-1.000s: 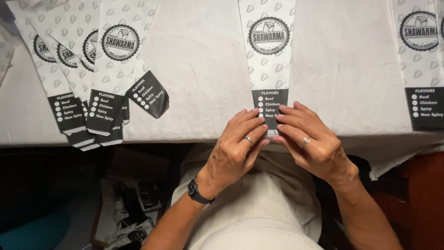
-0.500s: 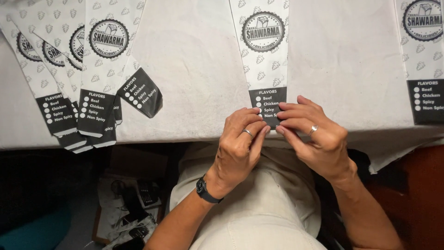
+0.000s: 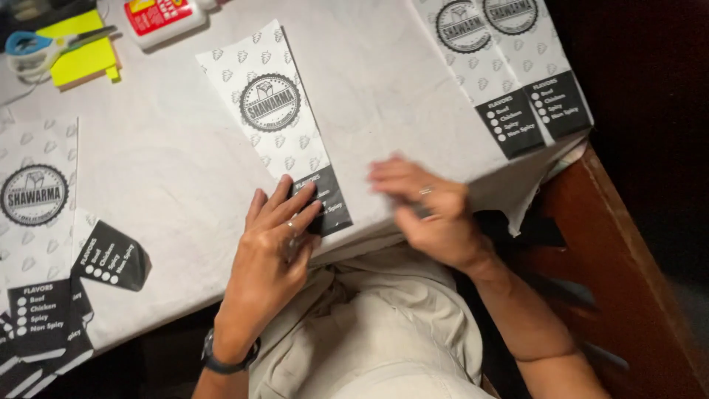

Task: The person folds printed paper sheets into small rectangular packages on a table. They then apply glue from a bottle to the edges of the folded packages to secure them. The person handles the packages one at a time, arranging them in rows on the table.

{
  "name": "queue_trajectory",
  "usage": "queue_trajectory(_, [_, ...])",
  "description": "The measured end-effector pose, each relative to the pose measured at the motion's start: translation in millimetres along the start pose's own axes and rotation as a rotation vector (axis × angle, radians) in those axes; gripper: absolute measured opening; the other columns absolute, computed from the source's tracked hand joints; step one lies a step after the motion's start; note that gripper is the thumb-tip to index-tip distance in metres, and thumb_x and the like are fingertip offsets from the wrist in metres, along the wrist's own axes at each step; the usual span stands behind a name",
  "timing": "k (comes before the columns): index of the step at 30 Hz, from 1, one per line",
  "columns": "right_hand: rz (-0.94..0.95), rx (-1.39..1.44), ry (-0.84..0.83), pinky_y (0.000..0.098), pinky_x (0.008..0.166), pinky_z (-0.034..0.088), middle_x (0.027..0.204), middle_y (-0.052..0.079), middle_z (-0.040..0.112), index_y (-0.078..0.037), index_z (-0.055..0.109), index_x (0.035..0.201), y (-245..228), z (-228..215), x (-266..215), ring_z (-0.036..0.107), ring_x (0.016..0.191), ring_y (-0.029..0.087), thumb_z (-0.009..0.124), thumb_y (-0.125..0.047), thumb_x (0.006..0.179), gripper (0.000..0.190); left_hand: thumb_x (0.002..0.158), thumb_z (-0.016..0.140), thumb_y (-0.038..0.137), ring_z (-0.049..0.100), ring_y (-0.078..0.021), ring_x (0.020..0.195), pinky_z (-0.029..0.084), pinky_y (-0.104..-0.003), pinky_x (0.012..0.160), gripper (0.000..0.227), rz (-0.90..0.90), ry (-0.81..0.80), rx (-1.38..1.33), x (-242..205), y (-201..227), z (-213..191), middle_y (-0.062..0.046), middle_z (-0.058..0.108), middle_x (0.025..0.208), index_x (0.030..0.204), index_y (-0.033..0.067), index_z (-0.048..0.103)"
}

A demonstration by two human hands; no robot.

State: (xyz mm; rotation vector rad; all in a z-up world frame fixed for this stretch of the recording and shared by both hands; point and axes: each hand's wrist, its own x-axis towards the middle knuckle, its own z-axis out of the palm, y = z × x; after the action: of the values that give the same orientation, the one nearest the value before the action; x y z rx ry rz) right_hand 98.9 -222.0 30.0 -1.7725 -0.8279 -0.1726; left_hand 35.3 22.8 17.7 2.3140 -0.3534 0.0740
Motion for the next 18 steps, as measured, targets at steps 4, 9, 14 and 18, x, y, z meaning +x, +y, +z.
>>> queue_trajectory(4, [-0.03, -0.335, 0.26, 0.0517, 0.117, 0.051, 0.116, 0.019, 0.071, 0.006, 0.072, 0.11, 17.3, -53.3, -22.0, 0.067, 0.119, 0.037, 0.064, 0.018, 0.094, 0.021, 0.09, 0.073, 0.009, 0.037, -0.0378, 0.15, 0.022, -0.058, 0.123, 0.044, 0.08, -0.018, 0.006, 41.9, 15.5, 33.0, -0.01, 0.055, 0.152, 0.133, 0.0057, 0.067])
queue_trajectory(9, [0.044, -0.757, 0.227, 0.0619, 0.127, 0.033, 0.128, 0.022, 0.073, 0.01, 0.077, 0.119, 53.8, -101.8, -53.8, 0.052, 0.143, 0.046, 0.073, 0.01, 0.102, 0.017, 0.089, 0.072, 0.016, 0.042, -0.047, 0.142, 0.031, -0.067, 0.114, 0.044, 0.286, 0.003, 0.062, 94.9, 36.7, 88.4, -0.018, 0.058, 0.145, 0.129, 0.0025, 0.065])
queue_trajectory(14, [0.059, -0.763, 0.236, 0.0553, 0.129, 0.024, 0.129, 0.018, 0.074, 0.004, 0.078, 0.12, 66.9, -105.1, -59.3, 0.054, 0.142, 0.043, 0.075, 0.003, 0.103, 0.018, 0.081, 0.074, 0.014, 0.043, -0.0442, 0.141, 0.033, -0.063, 0.117, 0.045, 0.259, 0.015, 0.143, 123.2, 54.2, 130.0, -0.015, 0.061, 0.14, 0.125, 0.0064, 0.071])
queue_trajectory(18, [0.058, -0.754, 0.25, 0.052, 0.128, 0.022, 0.13, 0.017, 0.074, 0.001, 0.078, 0.121, 67.9, -103.9, -60.7, 0.053, 0.142, 0.041, 0.075, -0.002, 0.104, 0.018, 0.076, 0.075, 0.013, 0.043, -0.0421, 0.142, 0.033, -0.06, 0.118, 0.045, 0.188, 0.034, 0.107, 127.2, 58.5, 138.5, -0.012, 0.063, 0.138, 0.121, 0.0081, 0.075])
